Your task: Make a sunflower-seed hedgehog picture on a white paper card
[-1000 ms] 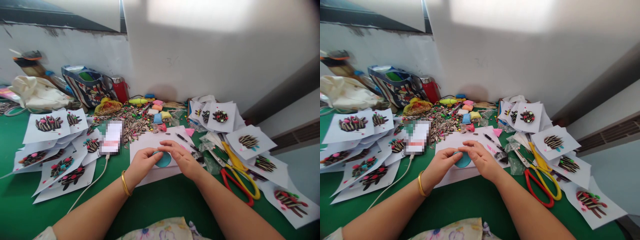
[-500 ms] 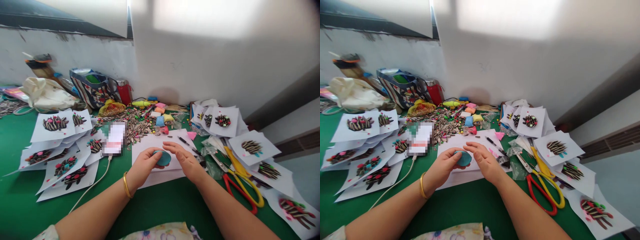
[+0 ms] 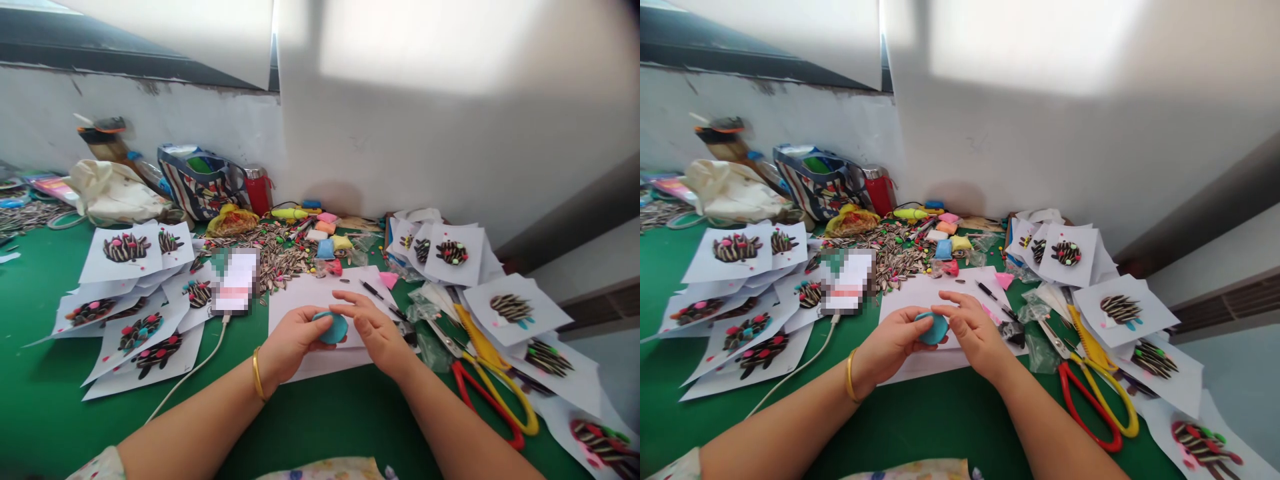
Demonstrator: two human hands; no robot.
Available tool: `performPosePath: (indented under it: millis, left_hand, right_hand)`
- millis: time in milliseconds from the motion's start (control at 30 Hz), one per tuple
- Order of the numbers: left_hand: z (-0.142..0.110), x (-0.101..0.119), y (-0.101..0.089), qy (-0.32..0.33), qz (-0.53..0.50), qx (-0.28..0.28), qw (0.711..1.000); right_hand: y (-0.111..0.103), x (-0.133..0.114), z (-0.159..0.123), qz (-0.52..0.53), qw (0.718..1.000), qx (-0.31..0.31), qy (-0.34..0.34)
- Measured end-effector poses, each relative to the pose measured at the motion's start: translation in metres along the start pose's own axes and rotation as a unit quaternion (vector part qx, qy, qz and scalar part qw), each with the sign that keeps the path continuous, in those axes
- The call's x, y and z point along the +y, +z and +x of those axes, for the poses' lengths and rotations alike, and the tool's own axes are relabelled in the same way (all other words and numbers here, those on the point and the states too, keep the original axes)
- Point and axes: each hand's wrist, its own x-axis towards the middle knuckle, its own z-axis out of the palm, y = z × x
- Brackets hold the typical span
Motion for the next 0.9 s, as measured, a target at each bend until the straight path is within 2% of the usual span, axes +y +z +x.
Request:
performPosePath:
  millis: [167,433,667,900]
  left_hand:
    - [0.0007,-0.0026,0.0014,-0.013,0.061,0.014,0.998]
    - [0.0007,-0.0026,0.005,-0.029,0.126,-0.009,0.992]
    - [0.0015,-0.0032,0.0001,-0.015,0.066,0.019,0.998]
    - [-0.0003,-0.0007,0.0012,-0.007,-0.025,-0.002,1.0]
  right_hand:
    - [0.0023,-0.0013,-0.0002,0.011,0.999,-0.033,0.015]
    - [0.0059,-0.001,-0.0006,0.029,0.998,-0.062,0.009]
    - [-0.0005,-0.0034,0.0007,0.03,0.999,-0.01,0.026]
    - [0.0018,-0.0018,0.002,0.02,0.999,0.003,0.051]
